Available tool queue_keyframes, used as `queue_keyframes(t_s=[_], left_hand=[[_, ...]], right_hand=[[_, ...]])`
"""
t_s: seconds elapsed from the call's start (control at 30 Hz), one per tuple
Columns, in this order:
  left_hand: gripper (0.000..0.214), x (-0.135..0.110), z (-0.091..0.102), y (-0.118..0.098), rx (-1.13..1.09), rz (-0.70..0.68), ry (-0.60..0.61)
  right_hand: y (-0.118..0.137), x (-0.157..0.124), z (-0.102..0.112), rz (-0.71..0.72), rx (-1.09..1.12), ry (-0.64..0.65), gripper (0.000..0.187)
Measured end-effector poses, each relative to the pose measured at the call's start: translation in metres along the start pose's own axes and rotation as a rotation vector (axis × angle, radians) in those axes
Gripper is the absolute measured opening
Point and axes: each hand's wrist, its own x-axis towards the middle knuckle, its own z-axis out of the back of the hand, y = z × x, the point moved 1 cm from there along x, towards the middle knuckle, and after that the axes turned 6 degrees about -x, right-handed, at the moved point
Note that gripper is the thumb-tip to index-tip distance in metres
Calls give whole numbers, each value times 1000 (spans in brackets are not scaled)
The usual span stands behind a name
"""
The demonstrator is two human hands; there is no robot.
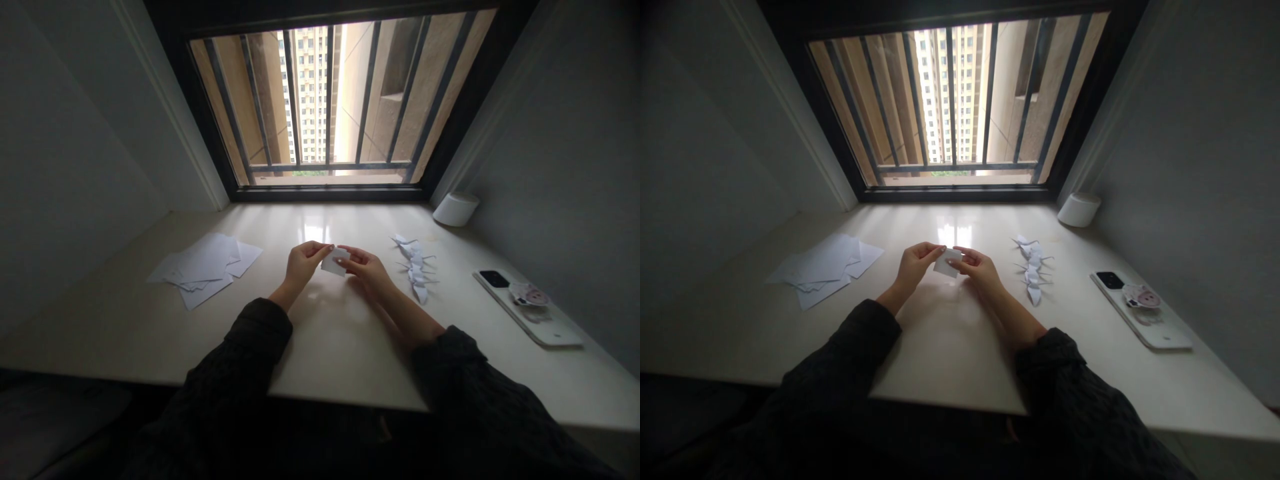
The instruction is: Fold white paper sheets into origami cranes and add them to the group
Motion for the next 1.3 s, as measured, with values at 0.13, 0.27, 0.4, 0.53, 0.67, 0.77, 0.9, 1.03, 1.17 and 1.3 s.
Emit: queue_keyframes(t_s=[0.13,0.27,0.4,0.53,0.67,0.77,0.9,1.03,1.17,1.3], left_hand=[[33,0,-2,4,-75,80,-8],[36,-1,-4,3,-52,130,57],[40,-4,-6,1,-19,213,159],[36,-4,-7,2,24,233,181],[37,-3,-5,2,12,226,58],[37,-3,-4,2,-3,237,40],[36,-4,-5,1,-8,256,64],[37,-4,-6,2,-20,272,86],[39,-4,-6,3,-33,284,107],[39,-4,-5,3,-17,265,107]], right_hand=[[-6,4,5,-8,16,-110,48],[-5,7,7,88,34,-180,47],[-2,6,8,154,-63,-216,41],[-1,5,9,207,-187,-221,40],[-2,6,9,245,-229,-204,44],[-4,7,10,246,-181,-185,45],[-3,5,10,218,-175,-205,46],[1,3,9,205,-200,-230,46],[2,3,9,205,-208,-233,45],[0,4,10,217,-216,-230,43]])
